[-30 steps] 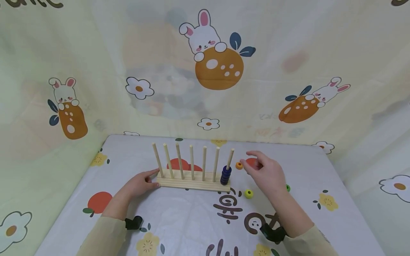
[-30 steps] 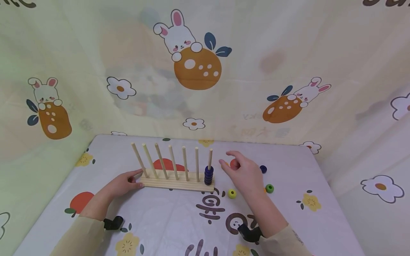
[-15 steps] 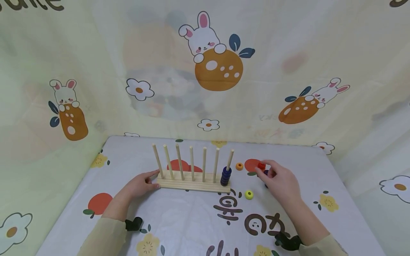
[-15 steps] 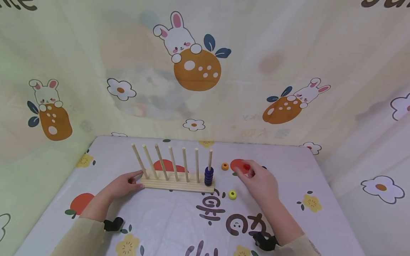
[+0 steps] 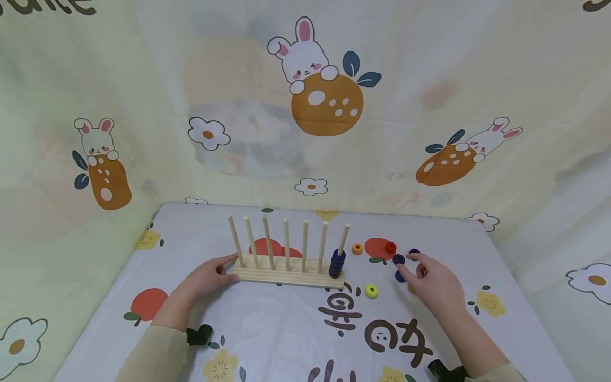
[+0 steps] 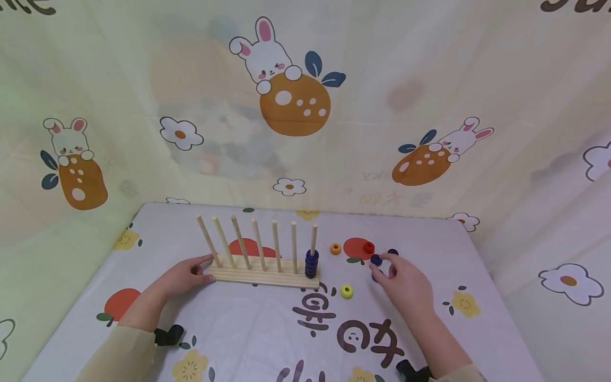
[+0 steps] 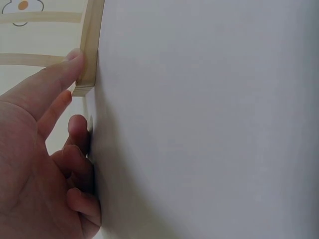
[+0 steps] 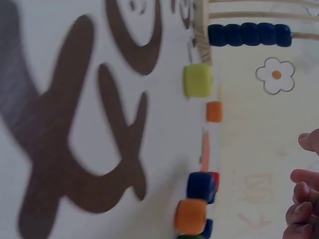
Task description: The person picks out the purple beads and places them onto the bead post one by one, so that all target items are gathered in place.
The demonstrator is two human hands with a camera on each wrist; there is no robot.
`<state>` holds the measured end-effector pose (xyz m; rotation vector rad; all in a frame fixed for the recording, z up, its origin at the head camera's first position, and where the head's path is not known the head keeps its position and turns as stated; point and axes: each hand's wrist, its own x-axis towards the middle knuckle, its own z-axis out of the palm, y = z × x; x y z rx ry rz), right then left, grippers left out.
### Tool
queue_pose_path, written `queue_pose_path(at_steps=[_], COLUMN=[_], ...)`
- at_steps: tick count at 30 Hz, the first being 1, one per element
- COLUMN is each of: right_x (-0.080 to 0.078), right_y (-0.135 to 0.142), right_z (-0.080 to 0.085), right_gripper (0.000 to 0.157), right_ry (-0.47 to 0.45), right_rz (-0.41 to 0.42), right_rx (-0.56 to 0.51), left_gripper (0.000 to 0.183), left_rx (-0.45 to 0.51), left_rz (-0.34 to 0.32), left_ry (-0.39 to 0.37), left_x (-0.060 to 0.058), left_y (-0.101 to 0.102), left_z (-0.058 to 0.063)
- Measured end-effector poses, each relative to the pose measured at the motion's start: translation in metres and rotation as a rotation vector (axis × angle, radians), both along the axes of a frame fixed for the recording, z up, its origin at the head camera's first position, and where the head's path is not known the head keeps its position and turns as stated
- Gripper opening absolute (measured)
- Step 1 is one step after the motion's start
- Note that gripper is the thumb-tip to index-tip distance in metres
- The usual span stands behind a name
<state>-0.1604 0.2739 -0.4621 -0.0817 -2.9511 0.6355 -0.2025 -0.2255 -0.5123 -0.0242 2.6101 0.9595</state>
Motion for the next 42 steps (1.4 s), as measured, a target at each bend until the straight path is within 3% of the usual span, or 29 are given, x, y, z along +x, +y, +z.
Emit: queue_pose_path(at_steps=[13, 26, 42], right_x=[-0.003, -0.018, -0.022], right_y=[0.013, 0.023, 0.017], right_z=[-0.022, -0.047, -0.053], right_gripper=[0.051, 0.059, 0.053], right_ry=[-0.048, -0.238, -0.270], right_rz=[-0.023, -0.049, -0.056], right_rx=[0.056, 0.070, 0.093], left_gripper=[0.068, 0.067, 0.068], left_rx=[-0.006, -0.006, -0.003], left_rz=[0.003, 0.011, 0.006], left_ry=[0.001, 0.001, 0.003], left_x=[0.000, 0.000, -0.001], left_y=[0.000, 0.000, -0.002], left_z=[-0.001, -0.003, -0.005])
